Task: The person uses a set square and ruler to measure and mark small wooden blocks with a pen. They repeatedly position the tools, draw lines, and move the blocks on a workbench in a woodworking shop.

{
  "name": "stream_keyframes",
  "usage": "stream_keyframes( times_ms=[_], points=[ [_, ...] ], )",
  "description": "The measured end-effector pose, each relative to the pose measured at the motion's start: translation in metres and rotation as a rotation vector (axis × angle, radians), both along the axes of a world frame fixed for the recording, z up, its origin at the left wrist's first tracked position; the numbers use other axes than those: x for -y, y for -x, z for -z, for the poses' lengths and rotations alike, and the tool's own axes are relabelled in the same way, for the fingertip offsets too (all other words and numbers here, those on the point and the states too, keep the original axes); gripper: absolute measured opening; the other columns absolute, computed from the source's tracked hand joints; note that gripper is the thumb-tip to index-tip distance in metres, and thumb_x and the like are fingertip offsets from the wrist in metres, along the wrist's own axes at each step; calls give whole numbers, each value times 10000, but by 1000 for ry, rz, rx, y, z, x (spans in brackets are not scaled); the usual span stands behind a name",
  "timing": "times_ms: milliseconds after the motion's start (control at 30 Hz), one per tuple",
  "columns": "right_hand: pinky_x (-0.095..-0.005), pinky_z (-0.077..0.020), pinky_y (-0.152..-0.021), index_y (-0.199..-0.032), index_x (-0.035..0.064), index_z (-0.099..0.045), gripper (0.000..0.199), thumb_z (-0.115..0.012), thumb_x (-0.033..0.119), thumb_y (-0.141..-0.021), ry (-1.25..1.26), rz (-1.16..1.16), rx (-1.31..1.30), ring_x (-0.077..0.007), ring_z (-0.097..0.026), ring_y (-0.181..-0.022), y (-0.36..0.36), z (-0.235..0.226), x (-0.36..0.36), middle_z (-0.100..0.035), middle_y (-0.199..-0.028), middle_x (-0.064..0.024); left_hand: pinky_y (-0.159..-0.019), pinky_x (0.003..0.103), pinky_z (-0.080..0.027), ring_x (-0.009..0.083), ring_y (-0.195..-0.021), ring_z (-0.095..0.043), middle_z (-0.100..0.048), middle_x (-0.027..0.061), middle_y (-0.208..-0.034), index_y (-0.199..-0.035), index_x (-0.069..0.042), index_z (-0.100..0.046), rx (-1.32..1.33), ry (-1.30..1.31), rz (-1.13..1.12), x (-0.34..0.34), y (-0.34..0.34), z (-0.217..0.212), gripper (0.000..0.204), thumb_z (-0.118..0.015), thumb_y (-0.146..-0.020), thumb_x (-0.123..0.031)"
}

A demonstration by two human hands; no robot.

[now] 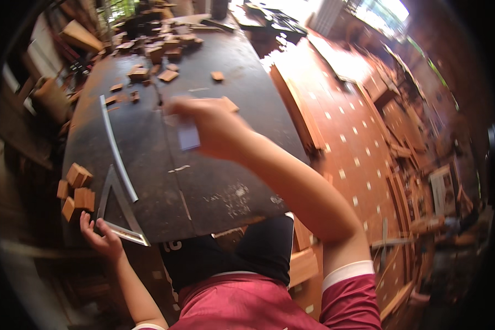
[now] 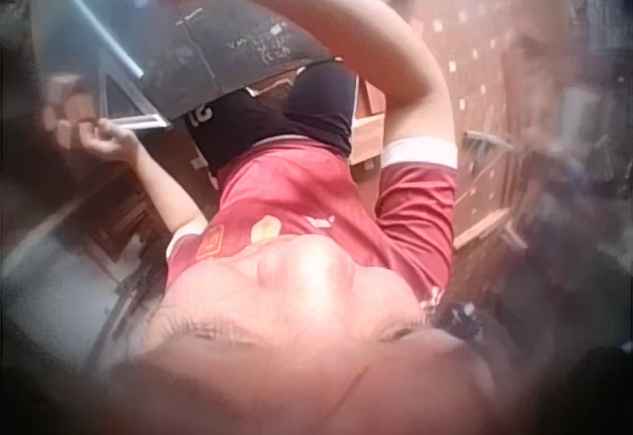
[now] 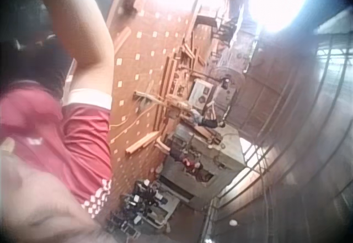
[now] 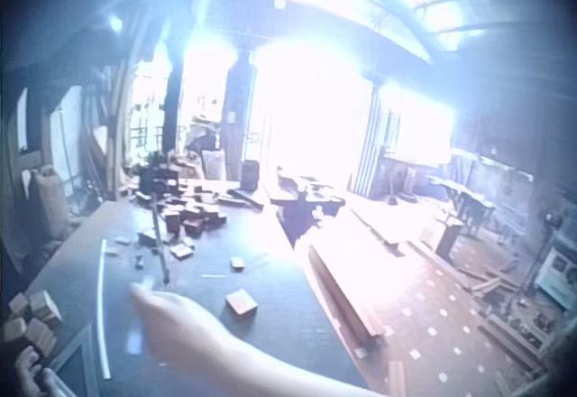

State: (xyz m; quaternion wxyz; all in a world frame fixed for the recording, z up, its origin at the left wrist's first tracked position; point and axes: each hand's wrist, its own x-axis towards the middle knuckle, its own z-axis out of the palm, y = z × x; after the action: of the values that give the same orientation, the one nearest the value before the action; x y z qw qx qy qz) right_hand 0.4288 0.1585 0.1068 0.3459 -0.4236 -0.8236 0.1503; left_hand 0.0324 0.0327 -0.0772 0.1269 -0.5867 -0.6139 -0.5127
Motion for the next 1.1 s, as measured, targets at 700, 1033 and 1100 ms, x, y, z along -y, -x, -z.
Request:
stream_keyframes(
  times_ms=[700, 1033, 1100],
  points=[
    [-423, -560, -943, -1229, -20, -664, 634, -900, 179, -676, 179, 646, -116, -353, -710, -1054, -66, 126, -54, -728, -1098, -190, -943, 414, -506, 363, -1174, -628, -628, 207, -1350, -1253, 36, -602, 55, 11, -56, 5, -8, -9, 339, -638, -960, -132],
    [-416, -558, -937, -1249, 38, -662, 600, -863, 50, -684, 181, -257, -246, -327, -697, -1050, 15, 110, 20, -708, -1124, -155, -975, 485, -473, 362, -1132, -637, -699, 143, -1189, -1142, -35, -650, -99, 193, -284, -3, -15, -19, 314, -705, -909, -237],
    [-399, -555, -957, -1248, 39, -662, 580, -863, 45, -705, 208, -292, -175, -327, -699, -1070, 25, 113, 27, -709, -1145, -151, -980, 489, -461, 350, -1149, -631, -699, 130, -1204, -1147, -49, -656, -107, 234, -335, -2, -17, -18, 328, -700, -909, -270]
  ],
)
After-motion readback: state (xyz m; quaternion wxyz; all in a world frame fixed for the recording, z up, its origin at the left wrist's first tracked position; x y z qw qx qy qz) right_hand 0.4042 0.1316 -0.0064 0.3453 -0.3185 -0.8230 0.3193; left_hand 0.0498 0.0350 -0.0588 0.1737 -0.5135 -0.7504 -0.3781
